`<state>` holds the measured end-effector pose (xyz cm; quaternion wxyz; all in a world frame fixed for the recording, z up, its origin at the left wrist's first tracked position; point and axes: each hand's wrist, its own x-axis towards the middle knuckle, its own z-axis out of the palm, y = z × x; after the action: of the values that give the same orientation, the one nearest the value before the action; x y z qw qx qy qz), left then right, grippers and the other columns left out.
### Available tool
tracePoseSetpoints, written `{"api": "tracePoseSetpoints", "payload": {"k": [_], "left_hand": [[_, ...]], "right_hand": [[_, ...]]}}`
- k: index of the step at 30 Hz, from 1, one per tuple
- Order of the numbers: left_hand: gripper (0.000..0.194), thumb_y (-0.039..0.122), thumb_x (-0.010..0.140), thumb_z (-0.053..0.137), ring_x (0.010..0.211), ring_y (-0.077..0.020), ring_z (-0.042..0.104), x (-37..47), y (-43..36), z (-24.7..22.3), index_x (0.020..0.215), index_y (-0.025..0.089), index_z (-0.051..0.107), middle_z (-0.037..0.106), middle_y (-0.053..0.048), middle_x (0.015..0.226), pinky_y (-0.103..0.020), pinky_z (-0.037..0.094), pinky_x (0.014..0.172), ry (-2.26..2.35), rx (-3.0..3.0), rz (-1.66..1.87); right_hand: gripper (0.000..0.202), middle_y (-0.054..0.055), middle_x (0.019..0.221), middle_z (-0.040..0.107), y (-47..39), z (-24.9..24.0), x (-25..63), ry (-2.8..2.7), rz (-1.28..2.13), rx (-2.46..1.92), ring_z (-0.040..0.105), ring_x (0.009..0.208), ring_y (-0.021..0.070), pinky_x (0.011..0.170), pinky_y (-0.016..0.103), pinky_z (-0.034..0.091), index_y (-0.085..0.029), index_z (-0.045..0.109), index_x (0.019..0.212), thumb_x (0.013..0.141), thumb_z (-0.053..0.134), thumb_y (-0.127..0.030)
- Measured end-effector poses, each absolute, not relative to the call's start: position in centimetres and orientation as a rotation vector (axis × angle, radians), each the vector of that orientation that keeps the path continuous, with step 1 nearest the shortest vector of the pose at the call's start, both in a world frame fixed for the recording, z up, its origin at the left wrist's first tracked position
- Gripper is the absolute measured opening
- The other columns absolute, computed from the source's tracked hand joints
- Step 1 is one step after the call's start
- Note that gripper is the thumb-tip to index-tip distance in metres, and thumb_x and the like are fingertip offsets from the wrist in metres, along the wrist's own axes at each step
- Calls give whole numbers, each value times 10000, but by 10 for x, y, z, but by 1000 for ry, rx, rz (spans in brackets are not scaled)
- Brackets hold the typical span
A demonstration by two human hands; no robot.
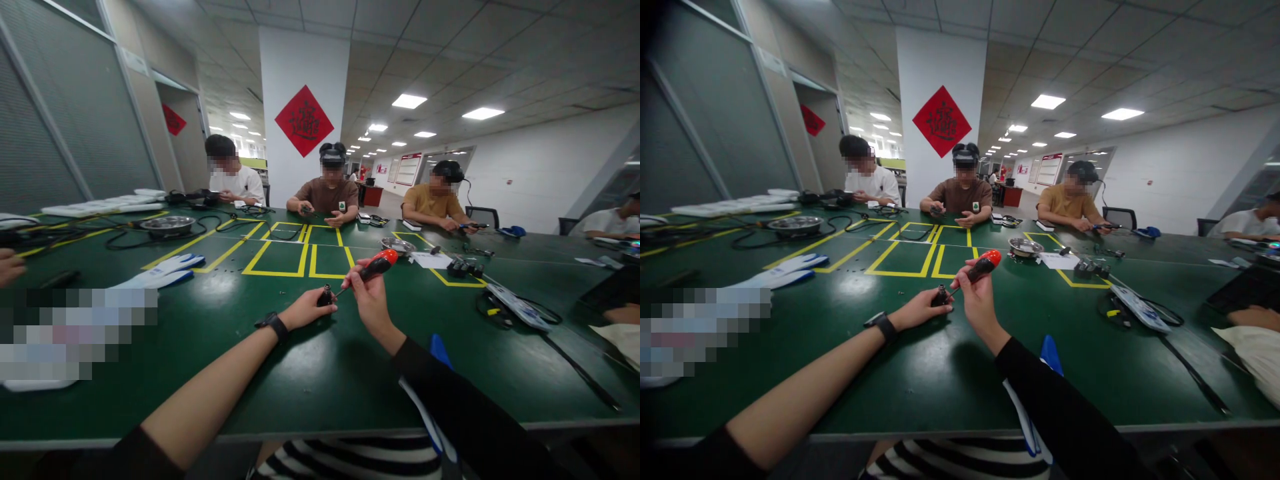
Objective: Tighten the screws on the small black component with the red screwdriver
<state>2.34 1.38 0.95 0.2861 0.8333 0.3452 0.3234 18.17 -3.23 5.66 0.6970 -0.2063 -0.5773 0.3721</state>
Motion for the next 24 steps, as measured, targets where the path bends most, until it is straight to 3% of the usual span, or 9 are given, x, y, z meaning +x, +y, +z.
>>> {"api": "tracePoseSetpoints", "payload": {"k": [19, 24], "left_hand": [[353, 441, 806, 514, 821, -179, 582, 23, 12, 10, 992, 158, 612, 640, -36, 921, -289, 445, 796, 909, 2218, 862], [340, 431, 803, 517, 818, -181, 581, 24, 12, 11, 985, 163, 618, 639, -36, 918, -294, 442, 809, 919, 2207, 864]], "right_hand": [[202, -48, 757, 503, -32, 57, 182, -1253, 841, -483, 535, 637, 92, 677, 256, 455, -253, 431, 999, 830, 540, -236], [320, -29, 843, 528, -37, 57, 182, -1225, 851, -468, 555, 684, 109, 709, 297, 483, -275, 410, 1144, 836, 464, -208]]}}
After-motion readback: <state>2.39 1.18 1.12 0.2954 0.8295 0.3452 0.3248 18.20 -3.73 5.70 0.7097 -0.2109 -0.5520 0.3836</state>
